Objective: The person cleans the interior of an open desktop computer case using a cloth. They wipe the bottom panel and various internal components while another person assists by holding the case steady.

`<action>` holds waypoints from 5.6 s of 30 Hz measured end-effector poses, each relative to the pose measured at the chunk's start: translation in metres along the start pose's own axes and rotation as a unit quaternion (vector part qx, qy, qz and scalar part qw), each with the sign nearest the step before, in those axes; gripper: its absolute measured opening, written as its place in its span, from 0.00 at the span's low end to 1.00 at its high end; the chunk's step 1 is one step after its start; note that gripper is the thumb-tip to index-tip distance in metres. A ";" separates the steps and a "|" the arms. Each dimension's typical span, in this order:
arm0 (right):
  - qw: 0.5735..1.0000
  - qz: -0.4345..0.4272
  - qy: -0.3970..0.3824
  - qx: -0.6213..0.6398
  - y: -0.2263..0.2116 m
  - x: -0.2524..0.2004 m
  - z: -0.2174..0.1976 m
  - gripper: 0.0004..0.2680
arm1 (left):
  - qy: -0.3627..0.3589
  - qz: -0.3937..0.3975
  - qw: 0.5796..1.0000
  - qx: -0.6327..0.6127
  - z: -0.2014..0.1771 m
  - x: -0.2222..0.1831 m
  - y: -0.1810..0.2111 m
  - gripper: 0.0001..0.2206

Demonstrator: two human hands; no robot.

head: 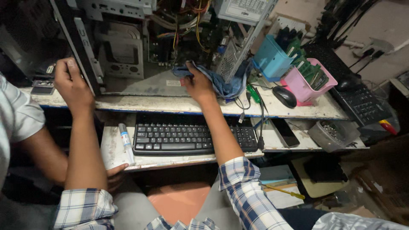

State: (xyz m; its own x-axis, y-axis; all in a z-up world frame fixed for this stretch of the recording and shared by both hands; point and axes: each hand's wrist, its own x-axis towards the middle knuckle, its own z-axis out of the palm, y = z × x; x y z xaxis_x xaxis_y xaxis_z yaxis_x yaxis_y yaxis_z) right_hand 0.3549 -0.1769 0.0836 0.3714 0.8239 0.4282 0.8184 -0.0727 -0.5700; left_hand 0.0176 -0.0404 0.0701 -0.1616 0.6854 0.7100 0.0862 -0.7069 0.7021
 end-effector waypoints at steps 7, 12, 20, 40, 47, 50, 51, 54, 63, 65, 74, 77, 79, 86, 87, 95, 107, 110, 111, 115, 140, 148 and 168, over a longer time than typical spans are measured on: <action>0.999 0.026 0.035 -0.033 0.002 0.003 -0.001 0.21 | 0.003 0.001 1.000 0.012 0.000 0.000 0.001 0.16; 0.996 -0.059 0.066 0.003 0.012 0.003 0.007 0.24 | 0.007 0.011 1.000 0.012 0.000 -0.001 0.002 0.16; 0.998 -0.058 0.007 0.033 0.020 0.000 0.009 0.27 | 0.004 0.018 1.000 0.017 0.000 0.000 0.001 0.16; 0.986 -0.127 0.103 0.038 -0.003 -0.004 -0.004 0.15 | 0.004 0.002 1.000 0.012 -0.001 -0.001 0.010 0.17; 0.986 -0.123 0.074 0.084 0.000 -0.004 -0.001 0.08 | 0.003 -0.003 1.000 0.004 -0.001 -0.001 0.010 0.17; 0.988 -0.104 0.069 0.093 -0.004 -0.006 -0.005 0.06 | 0.001 -0.004 1.000 0.002 -0.001 0.000 0.009 0.17; 0.989 -0.093 0.063 0.096 -0.005 -0.007 -0.006 0.06 | 0.000 -0.001 1.000 0.004 -0.001 -0.001 0.009 0.17; 0.992 -0.089 0.067 0.053 -0.011 -0.008 -0.010 0.07 | 0.002 0.002 1.000 0.007 -0.001 0.000 0.010 0.17; 0.997 -0.058 0.046 0.008 -0.025 -0.013 -0.021 0.14 | 0.001 -0.005 1.000 -0.010 -0.001 -0.001 0.020 0.16; 0.997 -0.056 0.051 0.020 -0.024 -0.014 -0.020 0.13 | 0.001 -0.018 1.000 -0.010 -0.001 -0.001 0.020 0.16; 0.984 -0.150 0.041 0.092 0.001 -0.015 0.000 0.13 | 0.009 0.012 1.000 0.007 0.000 -0.002 0.008 0.15; 0.984 -0.172 0.005 0.044 -0.001 -0.019 -0.001 0.16 | 0.010 -0.003 1.000 0.015 0.000 -0.001 0.007 0.15; 0.987 -0.155 -0.037 -0.017 -0.009 -0.026 -0.004 0.16 | 0.011 -0.030 0.999 0.018 0.001 0.002 0.006 0.15; 0.983 -0.159 -0.010 -0.089 -0.048 -0.068 -0.028 0.16 | 0.021 0.010 1.000 0.018 0.000 0.001 0.012 0.15; 0.988 -0.120 -0.013 -0.096 -0.053 -0.078 -0.027 0.16 | 0.023 0.018 0.999 0.018 -0.001 0.002 0.015 0.15; 0.970 -0.155 0.190 -0.003 -0.041 -0.119 -0.024 0.06 | 0.046 0.157 0.978 0.130 0.000 -0.030 0.048 0.12; 0.909 -0.076 0.395 -0.107 0.003 -0.113 -0.035 0.06 | -0.181 0.264 0.916 0.243 0.030 -0.061 0.078 0.13; 0.888 -0.052 0.439 -0.128 0.018 -0.118 -0.042 0.06 | -0.189 0.246 0.918 0.245 0.031 -0.063 0.082 0.15; 0.890 -0.027 0.440 -0.115 0.020 -0.116 -0.045 0.08 | -0.192 0.243 0.918 0.246 0.031 -0.060 0.082 0.15; 0.899 -0.059 0.424 -0.095 0.016 -0.100 -0.069 0.13 | -0.179 0.263 0.915 0.248 0.031 -0.058 0.085 0.16; 0.972 -0.047 0.222 -0.068 0.031 -0.046 -0.081 0.12 | -0.126 0.293 0.905 0.280 0.029 -0.067 0.079 0.12; 0.977 -0.036 0.210 -0.020 0.019 -0.049 -0.089 0.13 | -0.070 0.367 0.865 0.336 0.027 -0.025 0.126 0.26; 0.980 -0.015 0.193 -0.040 0.029 -0.045 -0.083 0.12 | -0.098 0.394 0.860 0.310 0.056 0.098 0.218 0.40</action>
State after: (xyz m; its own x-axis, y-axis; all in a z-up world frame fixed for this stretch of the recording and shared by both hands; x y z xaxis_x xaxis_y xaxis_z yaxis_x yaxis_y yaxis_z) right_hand 0.3988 -0.2624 0.1059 0.4721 0.5540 0.6857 0.8576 -0.1088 -0.5026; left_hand 0.0760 -0.1176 0.2963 0.3507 0.0957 0.9316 0.6110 -0.7772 -0.1502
